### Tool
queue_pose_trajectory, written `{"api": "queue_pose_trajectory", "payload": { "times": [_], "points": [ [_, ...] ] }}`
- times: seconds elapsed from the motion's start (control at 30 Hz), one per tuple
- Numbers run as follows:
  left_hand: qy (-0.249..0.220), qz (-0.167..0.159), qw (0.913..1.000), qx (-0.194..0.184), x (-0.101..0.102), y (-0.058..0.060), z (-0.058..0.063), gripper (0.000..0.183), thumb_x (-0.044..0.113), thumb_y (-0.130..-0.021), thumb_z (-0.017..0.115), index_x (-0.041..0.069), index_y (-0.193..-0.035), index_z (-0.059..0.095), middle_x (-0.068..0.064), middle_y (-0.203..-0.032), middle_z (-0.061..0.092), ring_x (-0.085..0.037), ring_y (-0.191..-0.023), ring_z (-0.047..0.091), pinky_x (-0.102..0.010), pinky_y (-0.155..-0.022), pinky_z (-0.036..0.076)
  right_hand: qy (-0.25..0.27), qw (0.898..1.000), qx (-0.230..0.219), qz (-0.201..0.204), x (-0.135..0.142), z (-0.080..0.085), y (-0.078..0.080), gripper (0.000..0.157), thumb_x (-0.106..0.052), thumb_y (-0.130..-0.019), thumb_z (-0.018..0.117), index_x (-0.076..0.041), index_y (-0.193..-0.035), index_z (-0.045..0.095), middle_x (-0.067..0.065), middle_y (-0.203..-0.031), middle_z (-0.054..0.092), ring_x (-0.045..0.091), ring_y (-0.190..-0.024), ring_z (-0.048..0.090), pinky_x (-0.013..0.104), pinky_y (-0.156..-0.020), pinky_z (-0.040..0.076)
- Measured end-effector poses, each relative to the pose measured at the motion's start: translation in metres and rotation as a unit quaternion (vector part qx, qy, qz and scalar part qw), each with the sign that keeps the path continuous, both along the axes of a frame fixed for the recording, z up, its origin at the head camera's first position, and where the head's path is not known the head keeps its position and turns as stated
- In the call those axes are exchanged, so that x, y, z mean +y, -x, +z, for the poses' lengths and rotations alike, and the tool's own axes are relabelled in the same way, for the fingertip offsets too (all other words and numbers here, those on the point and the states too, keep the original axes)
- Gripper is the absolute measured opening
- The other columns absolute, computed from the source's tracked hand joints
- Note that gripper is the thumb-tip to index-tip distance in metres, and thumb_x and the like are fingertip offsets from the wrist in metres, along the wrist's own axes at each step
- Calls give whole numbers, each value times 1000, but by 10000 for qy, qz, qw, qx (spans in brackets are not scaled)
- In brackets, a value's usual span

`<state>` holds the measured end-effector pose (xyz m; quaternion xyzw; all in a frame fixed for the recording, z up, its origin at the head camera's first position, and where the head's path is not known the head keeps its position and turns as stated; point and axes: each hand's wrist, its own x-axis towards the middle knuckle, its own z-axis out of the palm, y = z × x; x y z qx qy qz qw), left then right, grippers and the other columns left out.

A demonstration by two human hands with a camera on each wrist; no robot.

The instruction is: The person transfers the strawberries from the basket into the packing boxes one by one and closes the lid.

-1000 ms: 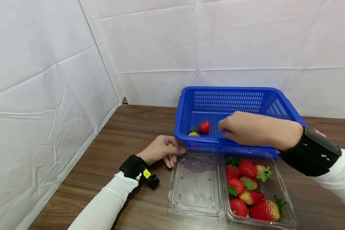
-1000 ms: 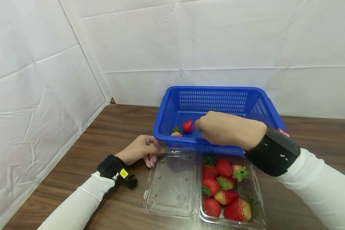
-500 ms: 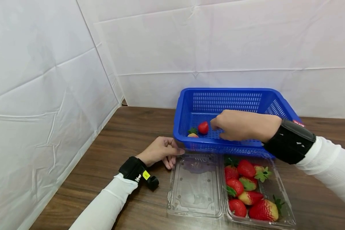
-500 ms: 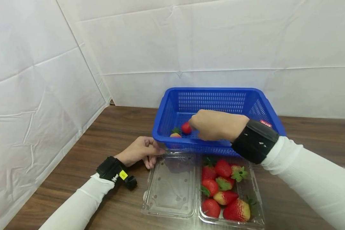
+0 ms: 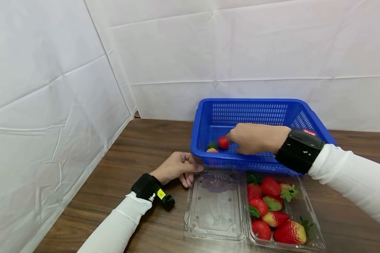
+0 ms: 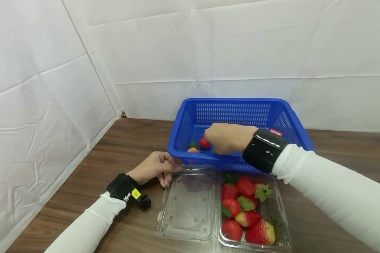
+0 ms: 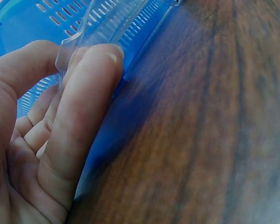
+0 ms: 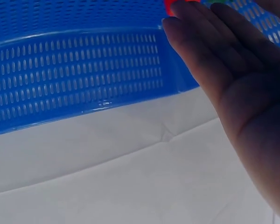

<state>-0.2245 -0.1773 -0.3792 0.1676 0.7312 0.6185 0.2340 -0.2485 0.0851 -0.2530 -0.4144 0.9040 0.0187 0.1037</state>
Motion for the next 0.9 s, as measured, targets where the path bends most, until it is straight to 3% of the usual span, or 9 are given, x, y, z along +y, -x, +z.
{"api": "queue_pose_trajectory", "payload": {
  "times": [0.17, 0.37, 0.7, 0.9],
  "points": [
    [-12, 25, 10000, 47, 0, 1, -1, 25, 18, -84, 74, 0, -80, 57, -11, -57, 63, -21, -46, 62, -27, -41, 55, -94, 9996, 194, 156, -4, -2, 8, 33, -9, -84, 73, 1, -114, 65, 17, -106, 69, 20, -85, 65, 42, -82, 58],
    [-42, 31, 10000, 33, 1, 1, -1, 25, 18, -84, 73, 0, -80, 56, -11, -57, 63, -21, -46, 62, -27, -41, 55, -209, 9985, 416, 299, -10, -7, 19, 26, -2, -80, 72, 0, -105, 67, 12, -92, 69, 17, -73, 59, 37, -74, 59],
    [-34, -40, 10000, 68, 3, 2, 0, 26, 18, -83, 73, 0, -78, 55, -12, -57, 63, -22, -46, 62, -27, -42, 55, -295, 9960, 671, 512, -17, -16, 33, 14, 0, -80, 71, -2, -93, 65, 6, -78, 63, 19, -68, 55, 35, -66, 55],
    [-29, -56, 10000, 75, 4, 1, 1, 26, 18, -84, 73, -1, -79, 55, -12, -58, 63, -22, -47, 62, -27, -42, 55, -293, 9978, 385, 462, -23, -21, 38, 10, 0, -83, 67, -4, -92, 64, 4, -76, 60, 18, -67, 54, 35, -65, 53]
  ]
}}
